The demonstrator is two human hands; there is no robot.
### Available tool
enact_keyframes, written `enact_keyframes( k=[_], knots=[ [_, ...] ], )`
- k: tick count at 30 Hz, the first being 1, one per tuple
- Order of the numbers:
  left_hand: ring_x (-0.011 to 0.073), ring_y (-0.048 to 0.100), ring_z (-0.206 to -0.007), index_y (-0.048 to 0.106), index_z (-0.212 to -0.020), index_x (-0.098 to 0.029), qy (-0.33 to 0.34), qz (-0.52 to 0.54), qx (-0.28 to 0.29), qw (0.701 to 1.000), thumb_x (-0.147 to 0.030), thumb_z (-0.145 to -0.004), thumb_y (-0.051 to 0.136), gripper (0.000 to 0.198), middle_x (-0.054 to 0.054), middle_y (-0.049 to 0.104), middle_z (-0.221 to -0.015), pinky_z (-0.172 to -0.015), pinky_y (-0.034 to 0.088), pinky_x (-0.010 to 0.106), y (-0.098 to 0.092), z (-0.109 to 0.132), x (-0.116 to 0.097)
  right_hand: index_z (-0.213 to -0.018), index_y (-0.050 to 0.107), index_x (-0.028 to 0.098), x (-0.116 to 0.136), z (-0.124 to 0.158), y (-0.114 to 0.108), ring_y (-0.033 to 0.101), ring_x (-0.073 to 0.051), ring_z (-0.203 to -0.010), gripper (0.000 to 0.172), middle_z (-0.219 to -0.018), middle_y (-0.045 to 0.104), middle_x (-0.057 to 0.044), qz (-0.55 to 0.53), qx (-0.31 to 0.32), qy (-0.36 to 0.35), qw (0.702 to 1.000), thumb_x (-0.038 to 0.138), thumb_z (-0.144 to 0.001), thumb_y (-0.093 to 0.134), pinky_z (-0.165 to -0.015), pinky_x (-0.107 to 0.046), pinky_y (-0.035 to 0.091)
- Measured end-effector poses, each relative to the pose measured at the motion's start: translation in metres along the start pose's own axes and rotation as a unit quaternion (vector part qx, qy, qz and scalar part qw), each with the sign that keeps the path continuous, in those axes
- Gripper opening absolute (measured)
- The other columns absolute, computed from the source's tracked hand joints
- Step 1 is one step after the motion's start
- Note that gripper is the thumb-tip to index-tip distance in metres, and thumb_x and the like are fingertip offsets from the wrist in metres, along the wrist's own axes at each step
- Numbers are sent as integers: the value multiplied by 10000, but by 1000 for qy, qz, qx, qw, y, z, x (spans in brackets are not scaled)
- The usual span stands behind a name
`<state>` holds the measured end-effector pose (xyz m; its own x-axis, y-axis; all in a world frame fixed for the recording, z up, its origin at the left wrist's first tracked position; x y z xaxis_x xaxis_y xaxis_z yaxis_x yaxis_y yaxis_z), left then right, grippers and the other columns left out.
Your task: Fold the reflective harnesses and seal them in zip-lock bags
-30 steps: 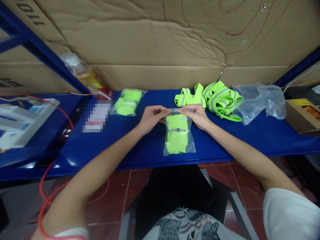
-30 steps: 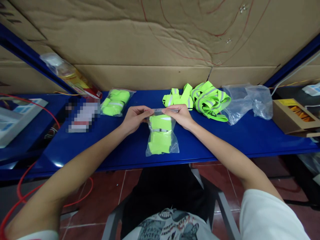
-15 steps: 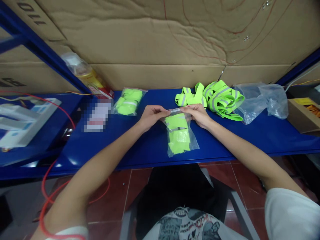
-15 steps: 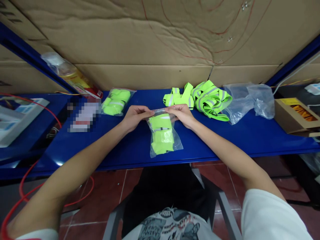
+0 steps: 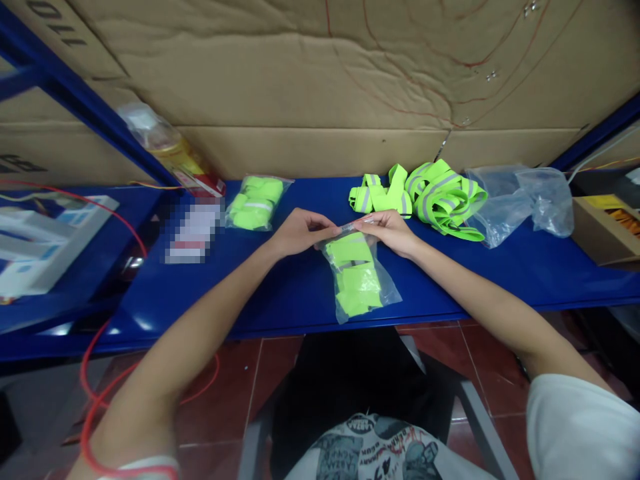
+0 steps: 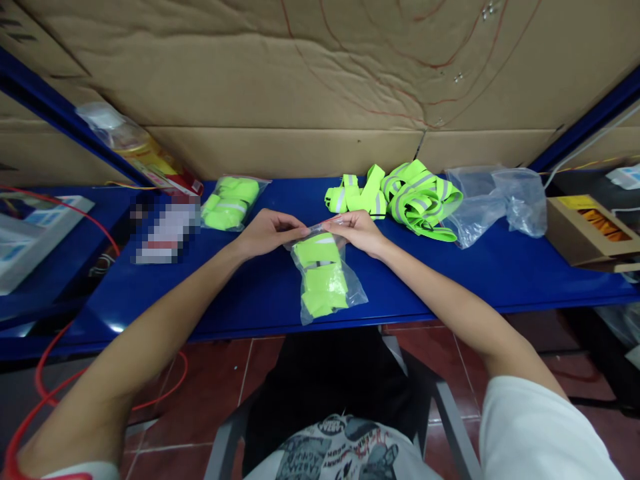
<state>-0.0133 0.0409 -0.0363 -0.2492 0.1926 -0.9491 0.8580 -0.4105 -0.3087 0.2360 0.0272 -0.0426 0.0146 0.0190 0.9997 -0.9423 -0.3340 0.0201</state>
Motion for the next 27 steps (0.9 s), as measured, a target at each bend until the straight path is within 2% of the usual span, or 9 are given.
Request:
enact_keyframes(
  k=[3,6,11,15,20,23,27],
  knots=[
    [112,599,-506,892,-901,-207,-7,-16,46,999,-527,-835,880,327,78,776,-709,-474,472,213,-3,0,2,-908,896,246,3,2,2,769,-169,-711,336,-868,855,-53,4,12,-6,1000,525,-730,959,-635,-292,636],
    [121,626,-543,893,-914,-210,2,-12,69,998,-527,-855,861,324,85,791,-748,-490,475,210,-2,1,-1,-907,895,250,4,3,3,769,-165,-711,325,-870,856,-50,6,18,-8,1000,523,-740,952,-633,-281,628],
    [116,626,-569,862,-828,-176,26,7,55,998,-527,-838,871,351,72,767,-710,-513,465,203,3,3,-8,-921,897,217,3,1,2,776,-176,-707,394,-866,855,-66,-12,9,16,1000,527,-693,978,-613,-271,628],
    [115,627,-560,839,-776,-165,24,38,36,998,-528,-792,907,369,70,754,-686,-514,474,201,4,2,-7,-962,900,222,1,-1,-2,792,-176,-736,367,-911,858,-72,-29,-4,39,999,484,-716,975,-617,-268,646],
    [117,635,-548,864,-826,-181,-27,50,58,997,-529,-781,917,355,75,770,-708,-503,484,203,4,2,-3,-979,901,245,1,3,0,783,-166,-722,340,-925,860,-65,-13,31,-1,999,509,-768,941,-623,-274,643],
    [124,674,-612,874,-871,-190,-13,42,60,997,-529,-804,905,347,87,803,-780,-544,507,201,6,3,-5,-959,901,254,4,6,4,787,-188,-748,345,-895,854,-59,0,36,-19,999,541,-769,931,-632,-295,643],
    [124,660,-608,859,-849,-175,14,43,59,997,-531,-807,907,362,83,785,-747,-533,489,203,8,5,-8,-941,902,256,8,7,6,780,-181,-734,326,-893,855,-57,1,37,-26,999,528,-765,937,-614,-285,627]
  ],
)
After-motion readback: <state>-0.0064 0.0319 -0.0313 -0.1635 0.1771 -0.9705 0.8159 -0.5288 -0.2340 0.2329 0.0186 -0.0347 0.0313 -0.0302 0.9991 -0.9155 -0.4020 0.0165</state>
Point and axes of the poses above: each hand's wrist, its own z-axis away from the middle knuckle, its own y-axis out of the palm, x = y × z, the point moved 1 cm from there along -z, towards the middle knuckle
